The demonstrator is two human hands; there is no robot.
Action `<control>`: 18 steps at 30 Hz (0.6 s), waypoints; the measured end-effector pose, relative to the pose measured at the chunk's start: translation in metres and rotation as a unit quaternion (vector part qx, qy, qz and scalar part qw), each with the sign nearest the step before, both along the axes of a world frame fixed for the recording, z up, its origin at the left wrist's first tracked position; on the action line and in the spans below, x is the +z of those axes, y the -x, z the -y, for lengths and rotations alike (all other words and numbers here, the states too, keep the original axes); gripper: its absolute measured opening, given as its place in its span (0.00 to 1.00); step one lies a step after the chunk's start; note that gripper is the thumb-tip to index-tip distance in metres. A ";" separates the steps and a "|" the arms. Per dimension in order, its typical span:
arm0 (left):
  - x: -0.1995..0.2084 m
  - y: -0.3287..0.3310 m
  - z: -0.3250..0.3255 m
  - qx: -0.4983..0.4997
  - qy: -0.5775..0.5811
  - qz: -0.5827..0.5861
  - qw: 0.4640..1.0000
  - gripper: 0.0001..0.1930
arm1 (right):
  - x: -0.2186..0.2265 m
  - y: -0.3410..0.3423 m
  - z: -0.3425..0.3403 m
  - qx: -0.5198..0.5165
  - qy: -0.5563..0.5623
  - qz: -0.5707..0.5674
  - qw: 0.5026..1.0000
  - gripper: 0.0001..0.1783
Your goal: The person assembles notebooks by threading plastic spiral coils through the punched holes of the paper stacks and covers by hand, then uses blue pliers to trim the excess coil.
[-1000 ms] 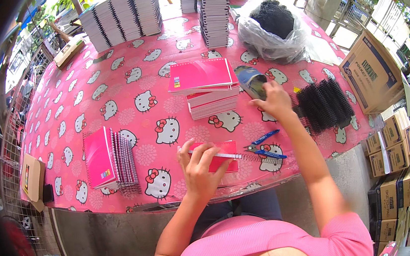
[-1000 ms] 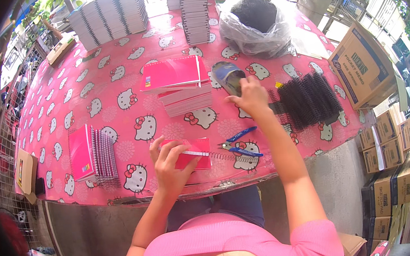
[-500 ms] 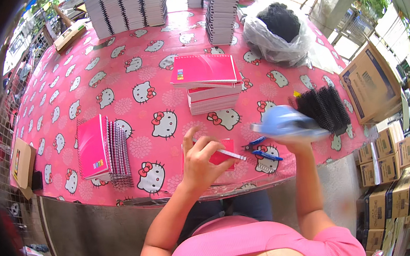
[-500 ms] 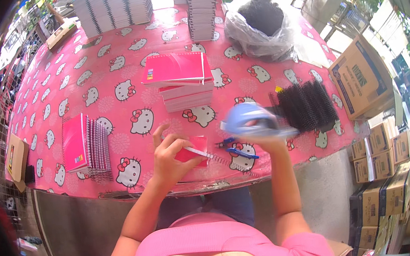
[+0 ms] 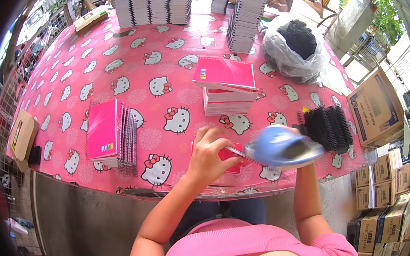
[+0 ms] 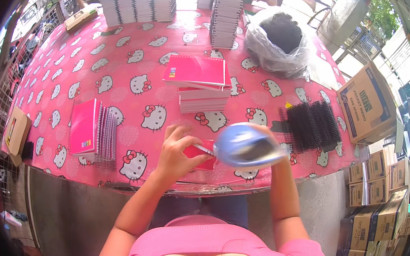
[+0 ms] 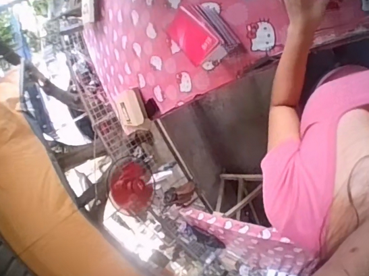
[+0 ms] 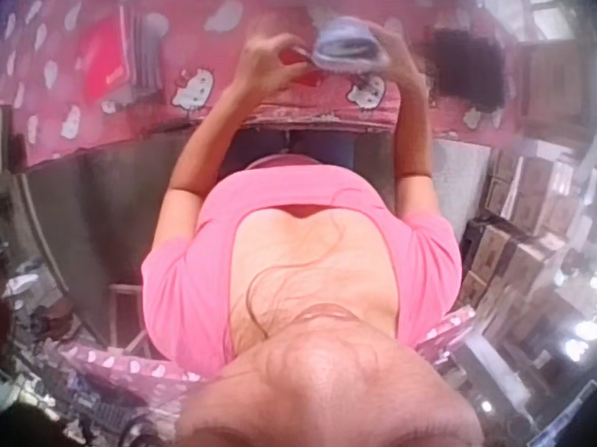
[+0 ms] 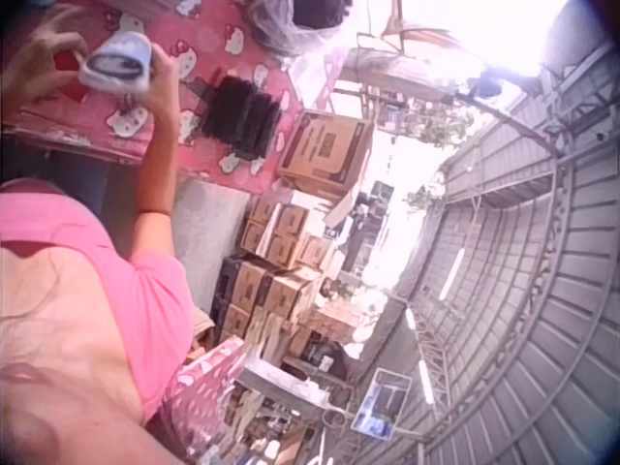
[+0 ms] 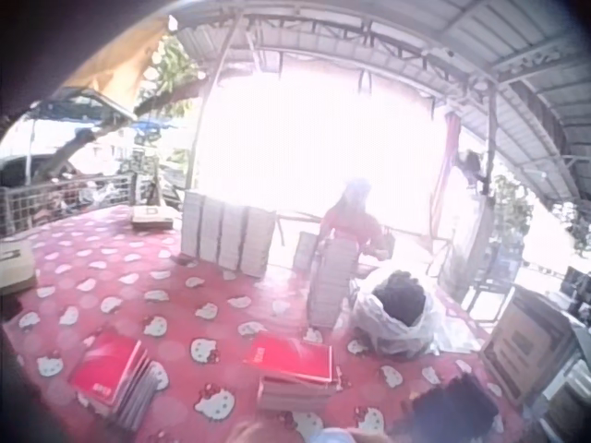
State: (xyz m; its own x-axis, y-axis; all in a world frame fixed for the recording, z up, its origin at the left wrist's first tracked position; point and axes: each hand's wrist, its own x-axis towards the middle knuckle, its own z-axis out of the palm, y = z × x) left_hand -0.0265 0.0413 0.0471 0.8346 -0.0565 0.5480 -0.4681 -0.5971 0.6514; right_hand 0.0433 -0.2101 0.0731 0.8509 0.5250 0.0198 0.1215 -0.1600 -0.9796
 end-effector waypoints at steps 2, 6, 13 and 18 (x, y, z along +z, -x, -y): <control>-0.002 0.003 -0.003 0.001 0.011 0.006 1.000 0.18 | 0.007 -0.004 -0.016 -0.016 0.245 0.143 0.959 0.28; -0.004 -0.002 -0.017 0.003 0.083 -0.012 0.997 0.20 | 0.005 -0.007 -0.027 0.025 0.181 0.143 0.973 0.24; -0.021 0.006 -0.021 -0.021 0.294 -0.083 0.952 0.16 | -0.014 -0.016 -0.033 0.012 0.035 0.138 0.990 0.22; -0.037 0.004 -0.028 -0.085 0.453 -0.120 0.879 0.14 | -0.002 -0.010 -0.050 0.011 0.027 0.120 0.992 0.21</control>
